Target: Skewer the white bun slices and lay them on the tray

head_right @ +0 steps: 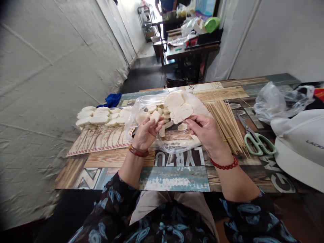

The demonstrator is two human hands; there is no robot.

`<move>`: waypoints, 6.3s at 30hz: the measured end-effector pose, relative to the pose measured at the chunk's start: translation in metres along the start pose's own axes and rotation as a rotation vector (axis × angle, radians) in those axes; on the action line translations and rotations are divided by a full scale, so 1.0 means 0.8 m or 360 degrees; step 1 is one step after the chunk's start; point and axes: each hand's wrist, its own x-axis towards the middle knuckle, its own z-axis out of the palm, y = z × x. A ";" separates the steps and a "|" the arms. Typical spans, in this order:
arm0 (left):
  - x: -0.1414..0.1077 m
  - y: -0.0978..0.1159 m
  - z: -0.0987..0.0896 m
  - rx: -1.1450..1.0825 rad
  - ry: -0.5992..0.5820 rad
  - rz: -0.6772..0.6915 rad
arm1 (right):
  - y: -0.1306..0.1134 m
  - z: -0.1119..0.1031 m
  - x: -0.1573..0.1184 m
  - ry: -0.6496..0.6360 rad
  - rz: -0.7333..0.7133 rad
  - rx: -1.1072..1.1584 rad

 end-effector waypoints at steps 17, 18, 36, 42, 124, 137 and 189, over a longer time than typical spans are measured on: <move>0.001 -0.001 -0.003 -0.0037 0.0029 0.0261 | 0.010 0.000 -0.004 -0.0187 0.0125 -0.0137; 0.001 0.000 -0.004 -0.0022 0.0038 0.0277 | 0.012 -0.001 -0.005 -0.0232 0.0135 -0.0167; -0.005 0.019 -0.014 -0.0220 0.0089 0.0335 | 0.014 0.013 -0.016 -0.0609 0.0363 -0.0433; -0.006 0.020 -0.012 -0.0290 0.0092 0.0346 | 0.015 0.014 -0.016 -0.0593 0.0369 -0.0450; -0.016 0.012 0.000 -0.0280 -0.0014 0.0127 | 0.039 0.041 -0.026 -0.0258 0.0556 -0.0158; -0.015 -0.011 0.002 -0.0312 -0.0190 -0.0013 | 0.048 0.033 -0.031 -0.0399 0.0577 -0.0398; -0.008 -0.004 0.009 -0.0326 -0.0141 0.0066 | 0.036 0.045 -0.024 -0.0430 0.0239 -0.0501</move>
